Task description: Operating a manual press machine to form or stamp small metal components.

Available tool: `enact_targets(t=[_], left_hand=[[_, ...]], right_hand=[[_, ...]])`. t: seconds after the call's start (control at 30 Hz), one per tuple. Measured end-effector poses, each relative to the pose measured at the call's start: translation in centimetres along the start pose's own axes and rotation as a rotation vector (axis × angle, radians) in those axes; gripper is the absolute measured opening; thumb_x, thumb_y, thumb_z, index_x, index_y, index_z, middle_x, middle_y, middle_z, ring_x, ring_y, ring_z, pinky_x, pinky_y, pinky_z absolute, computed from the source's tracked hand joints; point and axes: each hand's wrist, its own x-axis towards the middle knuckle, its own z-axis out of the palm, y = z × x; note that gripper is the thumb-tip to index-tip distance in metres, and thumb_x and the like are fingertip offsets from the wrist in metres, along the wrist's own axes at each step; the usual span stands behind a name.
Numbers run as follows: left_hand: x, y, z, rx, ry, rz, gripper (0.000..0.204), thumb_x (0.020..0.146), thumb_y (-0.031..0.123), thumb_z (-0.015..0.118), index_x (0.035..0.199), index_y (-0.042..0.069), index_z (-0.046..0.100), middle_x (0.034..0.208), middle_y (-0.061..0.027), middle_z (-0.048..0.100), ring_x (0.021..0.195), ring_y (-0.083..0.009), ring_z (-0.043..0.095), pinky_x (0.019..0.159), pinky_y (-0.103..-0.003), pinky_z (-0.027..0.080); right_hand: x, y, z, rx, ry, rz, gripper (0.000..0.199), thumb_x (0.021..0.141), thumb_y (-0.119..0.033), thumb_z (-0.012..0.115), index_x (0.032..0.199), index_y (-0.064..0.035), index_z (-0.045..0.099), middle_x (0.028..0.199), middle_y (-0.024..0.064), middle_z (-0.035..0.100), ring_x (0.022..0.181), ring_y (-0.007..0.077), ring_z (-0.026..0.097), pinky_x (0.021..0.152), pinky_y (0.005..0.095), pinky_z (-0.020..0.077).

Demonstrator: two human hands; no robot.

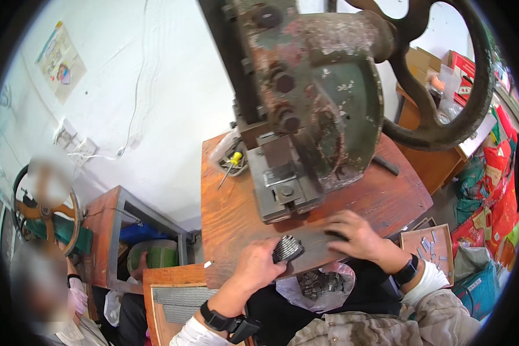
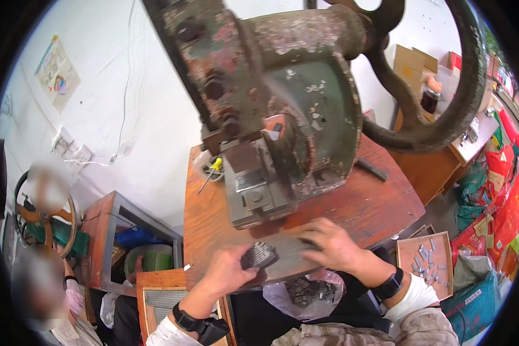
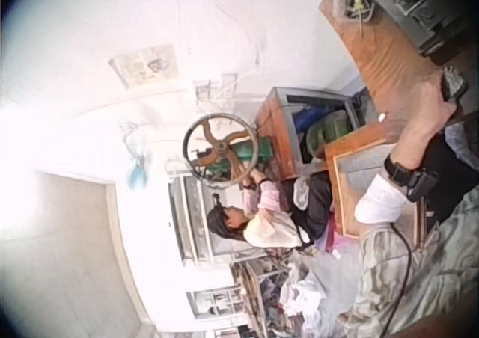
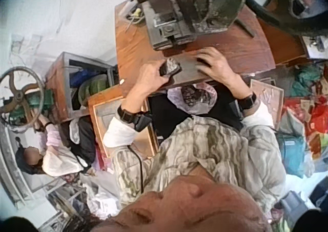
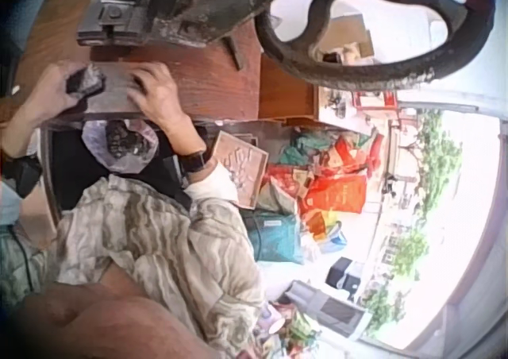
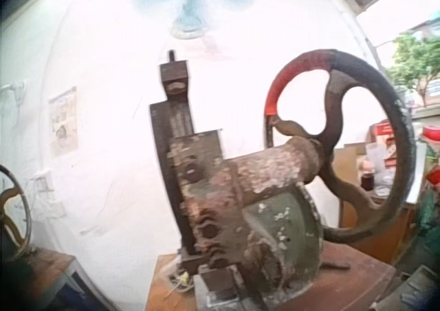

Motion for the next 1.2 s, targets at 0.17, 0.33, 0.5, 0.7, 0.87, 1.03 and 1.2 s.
enact_targets(t=[0.17,0.33,0.5,0.7,0.87,1.03,1.2], left_hand=[[0.6,0.2,2.4,0.041,0.036,0.107,0.058,0.068,0.011,0.072,0.121,-0.001,0.051,0.111,-0.0188,0.058,0.104,-0.0369,0.051,0.089,-0.041,0.043],[-0.8,-2.1,4.2,-0.130,0.177,0.085,0.064,0.070,0.012,0.073,0.126,-0.003,0.045,0.120,-0.0238,0.050,0.111,-0.0406,0.045,0.096,-0.045,0.038],[-0.4,-1.1,5.2,-0.105,0.303,0.130,0.063,0.068,0.010,0.073,0.124,-0.004,0.046,0.121,-0.0222,0.049,0.113,-0.0394,0.044,0.098,-0.043,0.036],[-0.5,-2.0,5.4,-0.080,0.322,0.154,0.060,0.067,0.010,0.075,0.120,-0.003,0.049,0.110,-0.0199,0.052,0.103,-0.0380,0.046,0.089,-0.043,0.040],[-0.4,-2.2,5.1,-0.119,0.361,0.108,0.061,0.065,0.013,0.077,0.117,-0.003,0.051,0.102,-0.0176,0.055,0.094,-0.0367,0.048,0.082,-0.043,0.041],[-0.7,-2.6,4.5,-0.085,0.324,0.190,0.060,0.065,0.010,0.076,0.118,-0.001,0.053,0.103,-0.0172,0.056,0.097,-0.0357,0.050,0.085,-0.042,0.042],[-0.6,-2.7,4.0,-0.167,0.289,0.106,0.056,0.064,0.010,0.076,0.116,0.000,0.055,0.103,-0.0166,0.058,0.097,-0.0344,0.052,0.085,-0.041,0.043]], right_hand=[[3.0,-0.7,2.3,0.075,-0.178,-0.067,0.071,0.070,-0.022,0.075,0.131,-0.0026,0.043,0.120,0.0183,0.052,0.111,0.0354,0.048,0.097,0.0470,0.0360],[2.7,-1.9,2.0,-0.074,-0.329,0.138,0.091,0.065,-0.038,0.078,0.134,0.0028,0.036,0.131,0.0228,0.042,0.124,0.0403,0.034,0.102,0.0472,0.0281],[2.3,-3.2,3.9,-0.467,-0.389,0.170,0.100,0.068,-0.066,0.060,0.137,0.0023,0.035,0.140,0.0226,0.034,0.135,0.0421,0.020,0.103,0.0641,0.0161],[2.9,-2.3,3.7,-0.079,-0.288,0.152,0.082,0.071,-0.037,0.073,0.135,-0.0006,0.039,0.134,0.0190,0.042,0.127,0.0394,0.033,0.102,0.0546,0.0257],[3.8,-1.3,4.6,0.100,-0.196,0.068,0.065,0.069,-0.023,0.074,0.126,-0.0067,0.050,0.117,0.0140,0.055,0.112,0.0329,0.047,0.097,0.0420,0.0340],[3.7,-1.3,4.9,0.066,-0.189,0.044,0.049,0.067,-0.021,0.074,0.113,-0.0117,0.060,0.111,0.0093,0.058,0.105,0.0292,0.050,0.092,0.0427,0.0353],[4.1,-1.6,4.3,0.078,-0.242,0.103,0.048,0.068,-0.023,0.073,0.113,-0.0121,0.059,0.110,0.0076,0.060,0.105,0.0293,0.050,0.092,0.0423,0.0345]])
